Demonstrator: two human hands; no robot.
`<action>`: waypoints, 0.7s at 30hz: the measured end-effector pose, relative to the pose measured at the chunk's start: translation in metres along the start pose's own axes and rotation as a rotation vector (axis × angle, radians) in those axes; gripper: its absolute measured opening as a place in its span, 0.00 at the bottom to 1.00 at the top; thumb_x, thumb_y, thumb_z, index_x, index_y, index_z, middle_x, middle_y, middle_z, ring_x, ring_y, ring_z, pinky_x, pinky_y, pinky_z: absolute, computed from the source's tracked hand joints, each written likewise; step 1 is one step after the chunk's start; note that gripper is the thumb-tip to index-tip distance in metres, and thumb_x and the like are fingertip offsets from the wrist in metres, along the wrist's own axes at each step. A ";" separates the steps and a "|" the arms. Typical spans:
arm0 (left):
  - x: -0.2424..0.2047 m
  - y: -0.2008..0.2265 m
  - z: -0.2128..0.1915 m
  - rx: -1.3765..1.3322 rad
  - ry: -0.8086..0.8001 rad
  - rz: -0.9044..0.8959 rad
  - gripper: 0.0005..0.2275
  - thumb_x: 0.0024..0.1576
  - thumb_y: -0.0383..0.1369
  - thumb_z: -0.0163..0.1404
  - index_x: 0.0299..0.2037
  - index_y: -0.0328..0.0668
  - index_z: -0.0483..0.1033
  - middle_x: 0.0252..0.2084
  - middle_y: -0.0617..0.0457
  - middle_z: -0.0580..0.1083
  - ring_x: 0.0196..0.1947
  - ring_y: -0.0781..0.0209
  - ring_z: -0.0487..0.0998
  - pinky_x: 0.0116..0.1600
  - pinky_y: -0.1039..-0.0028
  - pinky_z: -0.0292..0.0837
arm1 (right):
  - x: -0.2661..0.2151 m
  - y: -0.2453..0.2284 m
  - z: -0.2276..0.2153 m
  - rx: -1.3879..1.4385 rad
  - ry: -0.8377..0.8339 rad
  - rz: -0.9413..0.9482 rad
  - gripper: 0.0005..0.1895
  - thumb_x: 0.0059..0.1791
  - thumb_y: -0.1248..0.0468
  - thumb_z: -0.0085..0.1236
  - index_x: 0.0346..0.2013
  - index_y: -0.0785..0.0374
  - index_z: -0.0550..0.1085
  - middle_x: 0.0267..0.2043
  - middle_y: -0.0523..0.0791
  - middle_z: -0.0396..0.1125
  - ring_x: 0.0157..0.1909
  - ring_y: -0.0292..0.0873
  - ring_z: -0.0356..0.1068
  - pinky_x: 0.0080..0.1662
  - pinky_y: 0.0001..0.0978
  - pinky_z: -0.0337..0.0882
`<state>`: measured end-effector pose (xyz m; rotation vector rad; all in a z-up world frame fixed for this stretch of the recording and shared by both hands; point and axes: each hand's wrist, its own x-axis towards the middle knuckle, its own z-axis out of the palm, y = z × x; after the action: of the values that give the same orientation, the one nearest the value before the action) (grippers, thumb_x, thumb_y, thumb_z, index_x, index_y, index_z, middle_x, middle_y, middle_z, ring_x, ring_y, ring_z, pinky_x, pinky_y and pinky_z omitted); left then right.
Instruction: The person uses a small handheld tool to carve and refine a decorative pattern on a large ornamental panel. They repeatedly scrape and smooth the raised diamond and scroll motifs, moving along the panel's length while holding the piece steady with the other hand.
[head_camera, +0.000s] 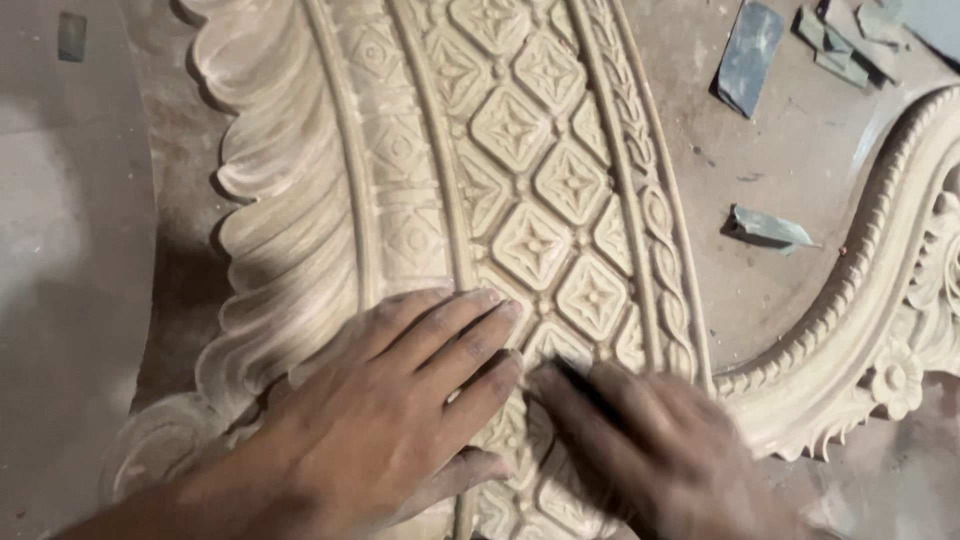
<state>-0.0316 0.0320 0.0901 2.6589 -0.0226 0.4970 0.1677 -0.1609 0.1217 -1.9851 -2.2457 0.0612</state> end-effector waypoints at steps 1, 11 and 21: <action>-0.001 0.002 0.000 -0.010 -0.011 -0.012 0.28 0.61 0.52 0.44 0.58 0.32 0.72 0.67 0.35 0.65 0.70 0.41 0.59 0.70 0.52 0.49 | 0.001 0.000 0.000 -0.009 -0.038 -0.027 0.31 0.49 0.57 0.59 0.66 0.63 0.68 0.57 0.51 0.68 0.51 0.45 0.71 0.52 0.43 0.74; 0.000 0.005 -0.002 -0.002 -0.041 0.004 0.28 0.63 0.52 0.43 0.59 0.30 0.71 0.68 0.33 0.62 0.71 0.40 0.56 0.71 0.50 0.48 | 0.020 0.003 -0.005 -0.004 0.075 -0.103 0.31 0.49 0.59 0.59 0.66 0.66 0.68 0.58 0.51 0.69 0.52 0.46 0.73 0.52 0.45 0.76; -0.001 0.009 -0.004 0.084 -0.063 0.001 0.32 0.64 0.56 0.38 0.65 0.33 0.65 0.69 0.35 0.61 0.72 0.41 0.55 0.72 0.51 0.45 | 0.005 0.000 -0.023 0.128 0.084 -0.060 0.25 0.48 0.57 0.61 0.61 0.48 0.72 0.60 0.41 0.69 0.55 0.41 0.74 0.54 0.37 0.77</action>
<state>-0.0347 0.0250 0.0970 2.7564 -0.0222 0.4228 0.1704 -0.1569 0.1446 -1.8210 -2.1889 0.1103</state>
